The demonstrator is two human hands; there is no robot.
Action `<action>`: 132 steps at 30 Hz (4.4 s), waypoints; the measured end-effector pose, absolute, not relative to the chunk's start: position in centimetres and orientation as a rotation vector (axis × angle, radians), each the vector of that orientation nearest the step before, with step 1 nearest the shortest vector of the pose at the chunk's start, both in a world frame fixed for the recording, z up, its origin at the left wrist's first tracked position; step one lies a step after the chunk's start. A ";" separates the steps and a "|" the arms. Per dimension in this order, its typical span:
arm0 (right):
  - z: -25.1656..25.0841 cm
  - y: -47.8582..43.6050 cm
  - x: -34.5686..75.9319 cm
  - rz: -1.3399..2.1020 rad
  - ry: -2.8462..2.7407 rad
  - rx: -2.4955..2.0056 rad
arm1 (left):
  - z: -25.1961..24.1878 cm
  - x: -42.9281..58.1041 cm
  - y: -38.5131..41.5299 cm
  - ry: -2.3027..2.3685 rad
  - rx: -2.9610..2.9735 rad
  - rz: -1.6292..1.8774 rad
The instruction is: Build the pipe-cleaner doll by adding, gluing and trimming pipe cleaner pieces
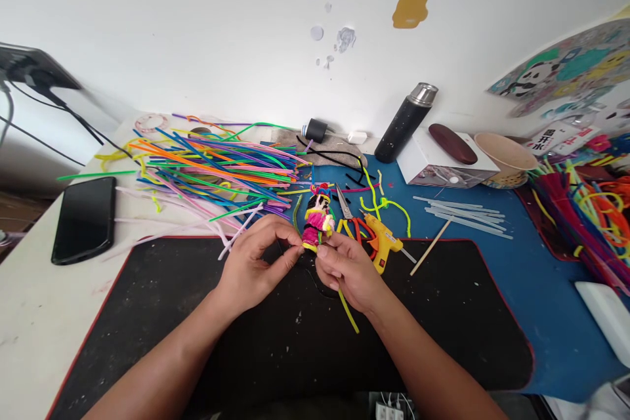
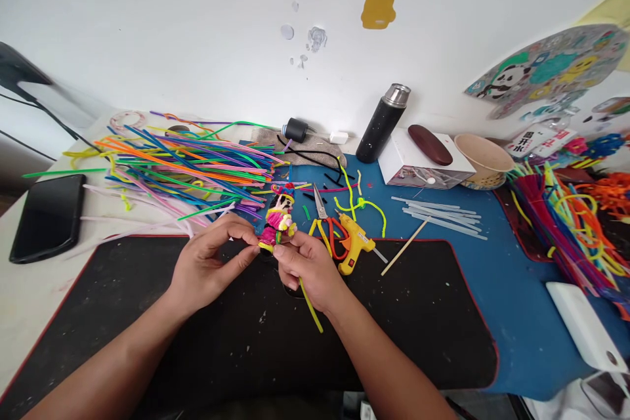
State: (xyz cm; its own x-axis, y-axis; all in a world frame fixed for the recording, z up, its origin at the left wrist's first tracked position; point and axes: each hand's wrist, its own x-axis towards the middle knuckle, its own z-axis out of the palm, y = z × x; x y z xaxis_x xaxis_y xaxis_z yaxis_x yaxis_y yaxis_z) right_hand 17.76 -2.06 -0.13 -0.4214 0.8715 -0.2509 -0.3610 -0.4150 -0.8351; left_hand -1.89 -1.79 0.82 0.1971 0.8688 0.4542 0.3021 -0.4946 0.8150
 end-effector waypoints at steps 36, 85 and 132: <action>0.4 -1.7 17.1 1.161 -1.791 -1.562 | -1.5 -1.3 -0.8 1.041 1.147 0.973; 1.1 -1.1 18.2 1.661 -1.464 -1.361 | -0.9 -1.8 -0.4 0.993 0.643 0.929; -0.8 -1.5 17.9 1.913 -1.135 -1.224 | -0.3 -1.2 -0.7 0.765 0.428 0.952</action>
